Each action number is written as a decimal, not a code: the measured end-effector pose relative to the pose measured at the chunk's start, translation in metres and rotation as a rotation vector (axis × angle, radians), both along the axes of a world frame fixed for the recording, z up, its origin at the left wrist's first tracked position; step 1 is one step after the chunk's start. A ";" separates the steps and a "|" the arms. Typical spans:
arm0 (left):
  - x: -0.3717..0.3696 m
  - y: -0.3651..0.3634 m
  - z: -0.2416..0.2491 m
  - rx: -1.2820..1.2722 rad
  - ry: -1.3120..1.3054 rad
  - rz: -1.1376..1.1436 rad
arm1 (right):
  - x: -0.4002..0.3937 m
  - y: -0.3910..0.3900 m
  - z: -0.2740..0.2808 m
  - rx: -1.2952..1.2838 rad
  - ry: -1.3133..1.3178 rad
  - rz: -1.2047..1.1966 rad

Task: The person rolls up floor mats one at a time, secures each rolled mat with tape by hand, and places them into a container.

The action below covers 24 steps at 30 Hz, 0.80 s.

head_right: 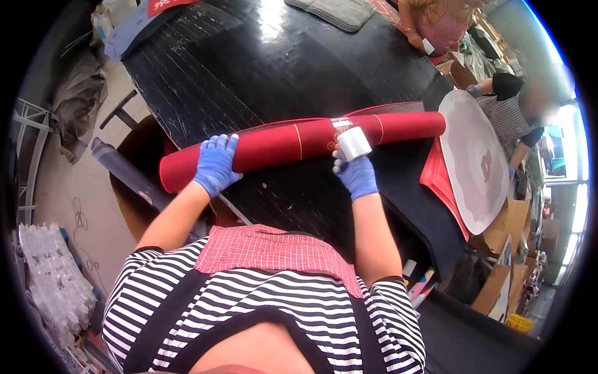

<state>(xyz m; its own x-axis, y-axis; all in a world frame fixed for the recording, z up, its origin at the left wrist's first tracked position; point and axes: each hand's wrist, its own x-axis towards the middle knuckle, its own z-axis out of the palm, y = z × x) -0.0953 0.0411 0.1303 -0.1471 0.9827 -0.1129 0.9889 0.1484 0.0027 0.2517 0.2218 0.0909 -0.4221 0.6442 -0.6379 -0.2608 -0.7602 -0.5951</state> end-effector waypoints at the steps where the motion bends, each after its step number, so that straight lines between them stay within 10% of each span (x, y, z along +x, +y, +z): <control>1: 0.007 -0.003 -0.001 0.035 -0.056 0.017 | -0.005 -0.007 -0.009 0.046 0.178 0.042; 5: 0.018 -0.010 0.019 0.298 -0.637 -0.103 | -0.078 -0.065 0.026 0.068 0.454 0.019; 7: 0.037 -0.010 0.043 0.003 -1.528 0.071 | -0.113 -0.088 0.027 0.378 0.397 0.103; 10: 0.053 -0.015 0.043 0.244 -1.934 0.091 | -0.150 -0.103 0.025 0.607 0.312 0.236; 12: 0.037 -0.024 0.026 0.300 -2.019 0.074 | -0.160 -0.105 0.036 0.272 0.546 0.239; 13: 0.029 -0.026 0.019 0.319 -2.065 0.056 | -0.163 -0.106 0.029 0.723 0.325 0.396; 16: -0.029 -0.030 0.004 0.380 -1.491 0.185 | -0.191 -0.120 0.063 0.325 0.526 0.195; 20: -0.134 -0.030 -0.009 0.191 -0.594 0.298 | -0.229 -0.109 0.054 1.042 0.159 0.452; 24: -0.186 -0.021 -0.071 -0.006 -0.612 0.084 | -0.262 -0.096 -0.004 0.887 0.073 0.629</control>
